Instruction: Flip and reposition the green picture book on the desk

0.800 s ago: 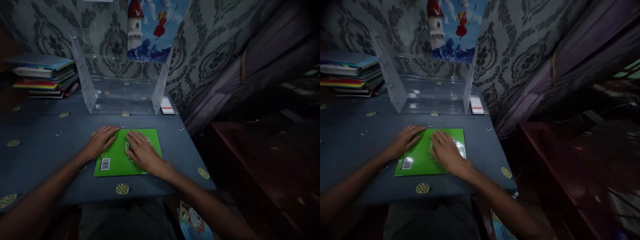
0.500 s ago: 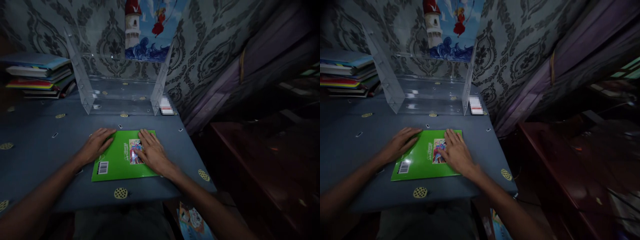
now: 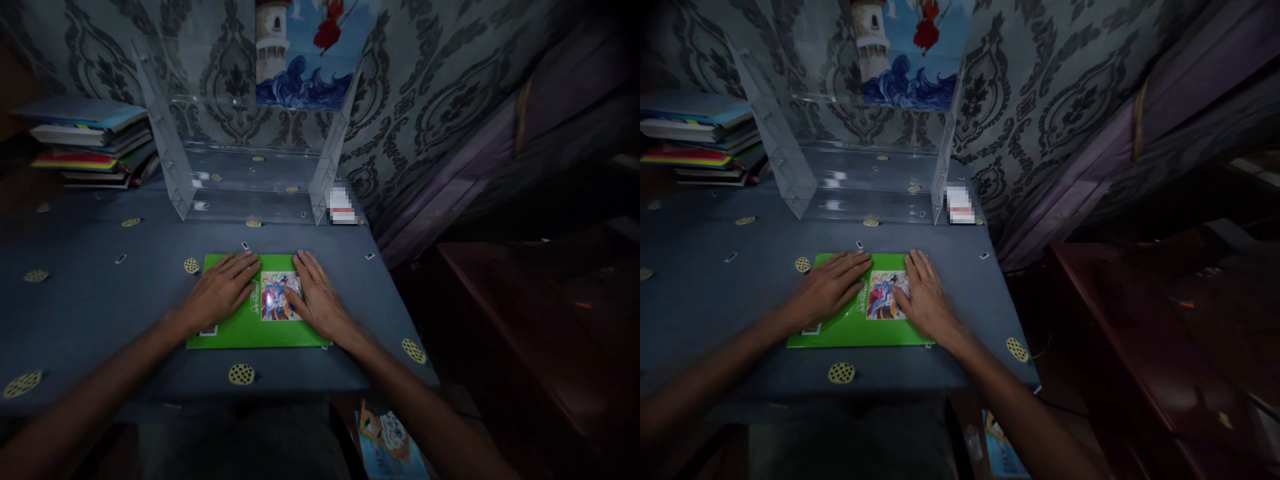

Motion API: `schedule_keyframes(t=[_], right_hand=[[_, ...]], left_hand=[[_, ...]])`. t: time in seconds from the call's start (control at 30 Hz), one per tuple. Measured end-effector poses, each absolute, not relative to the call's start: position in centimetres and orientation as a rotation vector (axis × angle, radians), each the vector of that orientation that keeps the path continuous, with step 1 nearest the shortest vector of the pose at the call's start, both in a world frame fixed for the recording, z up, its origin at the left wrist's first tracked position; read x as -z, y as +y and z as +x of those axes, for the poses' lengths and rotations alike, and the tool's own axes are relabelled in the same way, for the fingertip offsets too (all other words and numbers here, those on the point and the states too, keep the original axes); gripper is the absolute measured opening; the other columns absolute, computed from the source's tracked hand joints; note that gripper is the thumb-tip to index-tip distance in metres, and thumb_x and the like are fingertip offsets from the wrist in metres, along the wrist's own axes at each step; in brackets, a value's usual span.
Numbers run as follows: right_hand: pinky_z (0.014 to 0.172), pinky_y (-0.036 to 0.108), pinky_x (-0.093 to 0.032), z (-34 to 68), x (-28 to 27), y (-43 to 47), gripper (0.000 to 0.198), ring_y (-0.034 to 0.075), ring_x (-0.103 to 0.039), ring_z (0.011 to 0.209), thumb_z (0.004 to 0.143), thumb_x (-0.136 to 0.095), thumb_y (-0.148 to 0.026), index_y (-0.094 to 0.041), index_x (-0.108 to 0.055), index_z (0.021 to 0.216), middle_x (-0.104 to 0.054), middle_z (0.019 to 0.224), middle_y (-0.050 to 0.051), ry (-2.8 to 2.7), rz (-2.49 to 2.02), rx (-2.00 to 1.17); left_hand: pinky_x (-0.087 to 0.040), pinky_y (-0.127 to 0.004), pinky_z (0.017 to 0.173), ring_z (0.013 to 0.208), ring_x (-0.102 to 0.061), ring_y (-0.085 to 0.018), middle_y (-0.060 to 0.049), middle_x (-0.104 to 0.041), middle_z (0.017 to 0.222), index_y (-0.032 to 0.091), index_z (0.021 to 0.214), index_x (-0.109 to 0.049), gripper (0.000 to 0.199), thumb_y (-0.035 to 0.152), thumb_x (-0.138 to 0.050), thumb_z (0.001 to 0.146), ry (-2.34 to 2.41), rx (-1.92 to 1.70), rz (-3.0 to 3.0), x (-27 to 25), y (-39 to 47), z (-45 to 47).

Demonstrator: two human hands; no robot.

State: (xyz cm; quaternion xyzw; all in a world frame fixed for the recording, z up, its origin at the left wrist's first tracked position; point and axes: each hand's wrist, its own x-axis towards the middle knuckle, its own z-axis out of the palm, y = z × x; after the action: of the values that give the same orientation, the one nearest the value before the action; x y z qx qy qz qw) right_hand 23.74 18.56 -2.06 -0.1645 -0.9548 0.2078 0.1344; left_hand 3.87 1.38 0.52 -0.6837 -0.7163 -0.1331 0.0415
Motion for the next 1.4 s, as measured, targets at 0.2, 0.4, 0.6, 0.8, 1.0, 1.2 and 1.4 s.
schedule_keyframes(t=[0.2,0.4,0.6,0.8,1.0,1.2,1.4], right_hand=[[0.125,0.057,-0.027,23.7,2.4,18.7,0.078,0.033,-0.026,0.155,0.102,-0.032,-0.063,-0.008,-0.035,0.158,-0.032,0.165,0.021,-2.757,-0.47,-0.629],[0.125,0.055,-0.029,23.8,2.1,18.9,0.079,0.033,-0.03,0.154,0.101,-0.033,-0.064,-0.007,-0.041,0.155,-0.035,0.163,0.021,-2.749,-0.473,-0.626],[0.121,0.053,-0.033,23.7,1.2,19.2,0.073,0.033,-0.036,0.15,0.101,-0.038,-0.062,-0.009,-0.048,0.151,-0.042,0.16,0.019,-2.792,-0.481,-0.564],[0.117,0.054,-0.034,23.8,0.5,18.6,0.07,0.035,-0.037,0.148,0.102,-0.037,-0.059,-0.009,-0.049,0.15,-0.044,0.158,0.02,-2.822,-0.534,-0.47],[0.101,0.055,-0.045,25.9,-1.2,16.6,0.063,0.04,-0.05,0.129,0.103,-0.037,-0.054,-0.008,-0.056,0.141,-0.057,0.142,0.022,-2.821,-0.714,-0.246],[0.069,0.036,-0.049,30.5,-2.7,12.3,0.042,0.03,-0.066,0.087,0.103,-0.043,-0.048,-0.015,-0.07,0.108,-0.071,0.097,0.014,-2.907,-0.834,-0.145],[0.072,0.035,-0.051,28.0,-4.0,11.6,0.04,0.025,-0.068,0.085,0.106,-0.04,-0.04,-0.018,-0.071,0.093,-0.073,0.092,0.011,-2.803,-0.604,-0.3]], left_hand=[[-0.035,-0.053,0.122,0.146,-0.045,-0.025,-0.008,-0.054,0.153,0.022,0.146,-0.055,0.048,0.039,-0.032,0.106,-2.369,0.582,-2.037,-0.2,-0.5,2.3],[-0.036,-0.051,0.121,0.145,-0.047,-0.027,-0.011,-0.056,0.152,0.02,0.142,-0.059,0.05,0.045,-0.037,0.104,-2.488,0.834,-1.84,0.4,-1.8,1.6],[-0.04,-0.053,0.118,0.139,-0.051,-0.029,-0.014,-0.058,0.146,0.019,0.136,-0.063,0.053,0.05,-0.036,0.104,-2.493,0.687,-1.723,-0.3,-2.6,1.8],[-0.037,-0.057,0.118,0.144,-0.045,-0.033,-0.016,-0.052,0.153,0.019,0.144,-0.055,0.066,0.065,-0.039,0.099,-2.358,0.374,-1.923,-1.1,-6.3,5.4],[-0.032,-0.062,0.119,0.151,-0.035,-0.034,-0.013,-0.045,0.16,0.025,0.152,-0.046,0.065,0.063,-0.036,0.101,-2.283,0.169,-1.998,-0.8,-7.0,5.5],[-0.047,-0.056,0.101,0.127,-0.057,-0.036,-0.017,-0.065,0.134,0.022,0.127,-0.067,0.04,0.045,-0.044,0.103,-2.307,0.171,-1.71,-1.6,-5.2,2.8],[-0.055,-0.039,0.087,0.103,-0.063,-0.025,-0.01,-0.066,0.109,0.021,0.114,-0.067,0.032,0.039,-0.042,0.103,-2.377,0.555,-1.664,-0.8,-4.8,4.3]])
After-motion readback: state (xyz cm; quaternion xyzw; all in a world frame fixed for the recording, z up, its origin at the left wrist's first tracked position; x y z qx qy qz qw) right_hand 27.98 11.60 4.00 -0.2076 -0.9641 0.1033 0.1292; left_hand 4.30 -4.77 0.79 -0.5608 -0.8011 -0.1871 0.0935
